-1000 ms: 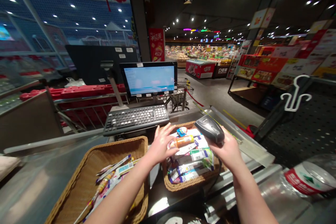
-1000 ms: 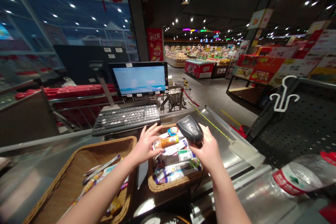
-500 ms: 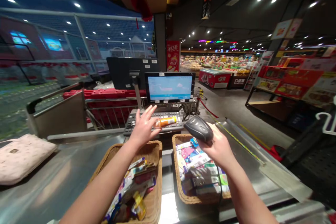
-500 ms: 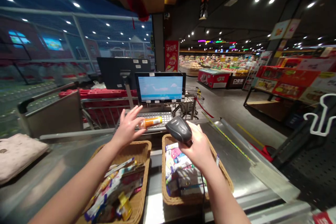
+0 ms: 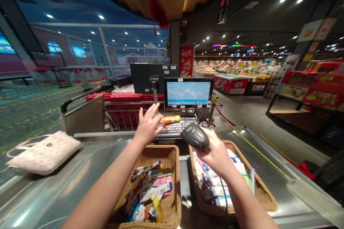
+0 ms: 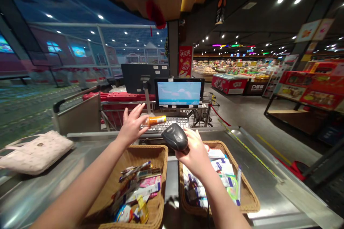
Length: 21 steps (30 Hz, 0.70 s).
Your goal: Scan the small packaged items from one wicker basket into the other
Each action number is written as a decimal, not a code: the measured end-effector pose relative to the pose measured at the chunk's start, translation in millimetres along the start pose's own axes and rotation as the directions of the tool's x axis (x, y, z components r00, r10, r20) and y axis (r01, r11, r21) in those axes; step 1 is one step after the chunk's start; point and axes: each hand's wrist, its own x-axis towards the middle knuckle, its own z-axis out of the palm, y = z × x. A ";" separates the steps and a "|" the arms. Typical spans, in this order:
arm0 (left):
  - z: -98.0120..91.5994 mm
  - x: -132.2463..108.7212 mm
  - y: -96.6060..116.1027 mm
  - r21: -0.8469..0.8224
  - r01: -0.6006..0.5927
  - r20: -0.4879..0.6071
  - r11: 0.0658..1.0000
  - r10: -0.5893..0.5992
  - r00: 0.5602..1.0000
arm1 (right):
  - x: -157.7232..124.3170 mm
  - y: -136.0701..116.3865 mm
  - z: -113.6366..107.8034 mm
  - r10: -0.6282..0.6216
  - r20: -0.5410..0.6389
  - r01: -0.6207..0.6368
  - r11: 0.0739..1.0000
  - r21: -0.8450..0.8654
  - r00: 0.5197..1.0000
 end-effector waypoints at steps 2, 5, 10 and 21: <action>-1.8 -1.6 -2.7 -0.010 0.001 -0.001 1.000 -0.001 1.000 | -0.2 -2.7 5.6 -0.006 0.007 0.006 1.000 -0.006 1.000; -3.1 -3.6 -6.2 -0.015 0.002 0.001 1.000 -0.002 1.000 | -0.3 -6.3 12.1 -0.005 0.007 0.005 1.000 -0.004 1.000; -3.4 -6.7 -10.8 -0.011 -0.014 0.006 1.000 0.014 1.000 | 0.6 -11.9 16.3 -0.001 0.013 0.001 1.000 -0.008 1.000; -4.0 -11.7 -17.4 0.018 -0.017 0.028 1.000 0.017 0.999 | -0.4 -15.1 21.6 0.019 0.024 -0.019 1.000 0.001 1.000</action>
